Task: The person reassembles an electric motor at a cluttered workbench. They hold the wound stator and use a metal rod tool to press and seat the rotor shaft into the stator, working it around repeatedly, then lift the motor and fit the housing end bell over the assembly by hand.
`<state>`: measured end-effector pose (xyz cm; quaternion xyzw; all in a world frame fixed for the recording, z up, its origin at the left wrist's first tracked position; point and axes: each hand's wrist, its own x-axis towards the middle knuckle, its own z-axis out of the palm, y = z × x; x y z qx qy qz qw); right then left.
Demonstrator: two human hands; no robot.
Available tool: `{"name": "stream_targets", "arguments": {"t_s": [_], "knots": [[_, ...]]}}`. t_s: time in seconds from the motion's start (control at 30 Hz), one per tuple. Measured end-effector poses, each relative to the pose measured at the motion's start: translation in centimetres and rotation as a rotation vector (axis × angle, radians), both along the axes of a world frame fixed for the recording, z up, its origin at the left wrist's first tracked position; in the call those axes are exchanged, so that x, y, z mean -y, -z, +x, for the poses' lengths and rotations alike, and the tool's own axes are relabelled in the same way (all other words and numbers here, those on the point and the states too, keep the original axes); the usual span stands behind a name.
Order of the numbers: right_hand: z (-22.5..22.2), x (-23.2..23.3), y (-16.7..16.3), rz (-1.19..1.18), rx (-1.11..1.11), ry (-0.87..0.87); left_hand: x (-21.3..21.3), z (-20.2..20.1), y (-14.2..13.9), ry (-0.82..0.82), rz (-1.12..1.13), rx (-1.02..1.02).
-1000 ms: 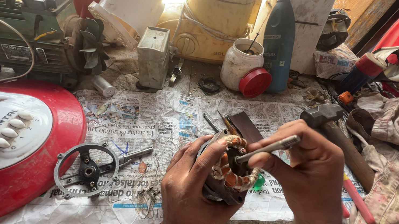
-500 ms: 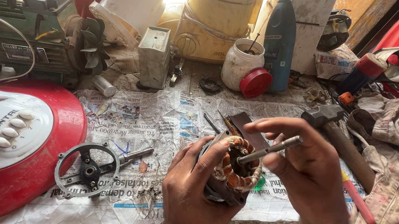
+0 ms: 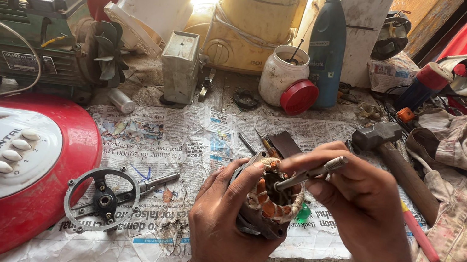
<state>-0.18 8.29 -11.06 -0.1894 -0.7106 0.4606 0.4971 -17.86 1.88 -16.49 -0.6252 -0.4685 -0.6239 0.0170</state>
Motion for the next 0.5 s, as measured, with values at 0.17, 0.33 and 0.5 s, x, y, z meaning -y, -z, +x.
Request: {"name": "stream_targets", "arguments": {"t_s": [0.17,0.33,0.5], "knots": [[-0.68,-0.23,0.38,0.159,-0.060,0.010,0.16,0.00,0.07,0.006,0.008,0.007],[0.05,-0.08,0.35,-0.004,-0.023,-0.016,0.03,0.06,0.12,0.009,0.004,-0.009],[-0.53,-0.25,0.83,0.071,-0.056,-0.026,0.01,0.10,0.18,0.005,-0.007,-0.005]]}}
